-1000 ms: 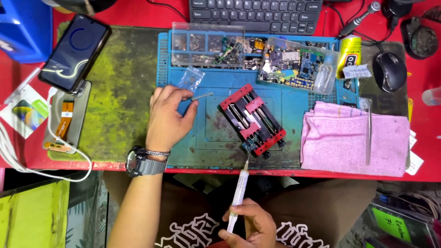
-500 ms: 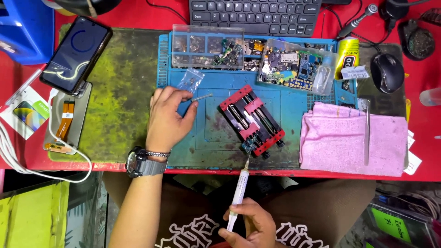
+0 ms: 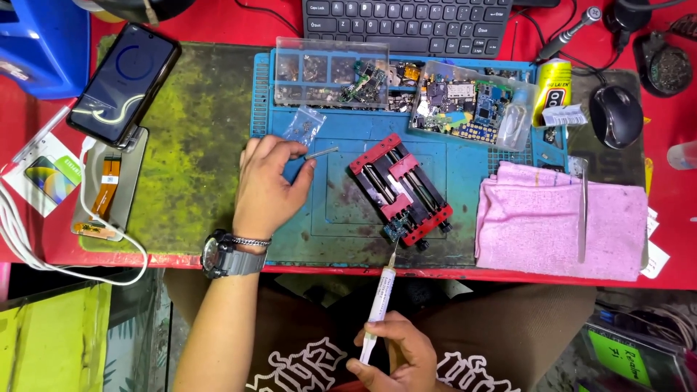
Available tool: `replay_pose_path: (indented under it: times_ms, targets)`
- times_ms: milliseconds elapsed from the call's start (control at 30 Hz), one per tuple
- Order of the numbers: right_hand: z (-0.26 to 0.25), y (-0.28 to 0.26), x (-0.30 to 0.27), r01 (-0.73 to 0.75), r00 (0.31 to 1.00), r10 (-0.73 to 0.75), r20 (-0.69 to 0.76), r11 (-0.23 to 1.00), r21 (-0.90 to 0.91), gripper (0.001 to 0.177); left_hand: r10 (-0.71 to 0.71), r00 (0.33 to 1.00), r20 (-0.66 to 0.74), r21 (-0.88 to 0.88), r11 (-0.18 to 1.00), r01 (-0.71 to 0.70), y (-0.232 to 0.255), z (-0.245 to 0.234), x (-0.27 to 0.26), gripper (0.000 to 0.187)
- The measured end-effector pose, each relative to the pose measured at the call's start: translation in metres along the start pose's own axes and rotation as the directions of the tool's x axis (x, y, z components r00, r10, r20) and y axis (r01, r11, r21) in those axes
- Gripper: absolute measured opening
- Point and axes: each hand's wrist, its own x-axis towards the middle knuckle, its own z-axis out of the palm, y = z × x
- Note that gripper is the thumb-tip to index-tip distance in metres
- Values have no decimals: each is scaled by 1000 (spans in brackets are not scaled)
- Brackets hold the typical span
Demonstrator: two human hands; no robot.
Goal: Repairing a mobile phone component using a syringe, heat gun, and probe on a specialized jig.
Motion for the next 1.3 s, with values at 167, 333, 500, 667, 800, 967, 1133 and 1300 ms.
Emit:
replay_pose_path:
  times_ms: [167,333,500,667,800,967,1133,1300]
  targets:
    - [3,-4,0,-38,999,38,-29,999,-16,46,-8,1000,7,-3,1000,8,1,0,1,21]
    - [4,-5,-1,-15,999,15,-37,1000,-15,45,39,999,-20,13,999,-39,3,-2,0,26]
    - [2,-11,3,15,1000,-15,-6,999,-50,45,314,949,-41,257,921,-294,3,-2,-7,20]
    - [1,-4,-1,13,1000,-14,-20,999,-51,45,589,796,141,509,646,-569,12,-14,-9,12]
    - [0,2,-5,-7,999,4,-48,998,-60,46,597,783,174,556,597,-579,3,-10,-14,23]
    - [-2,10,-6,-23,998,19,-61,998,-59,46,560,825,72,497,698,-516,4,-3,-19,27]
    - [-1,14,-5,88,993,-91,-72,995,-45,48,532,845,52,498,720,-483,2,-1,-21,27]
    - [-4,14,-6,91,993,-94,-67,995,-49,48,526,849,40,518,716,-468,4,-1,-23,27]
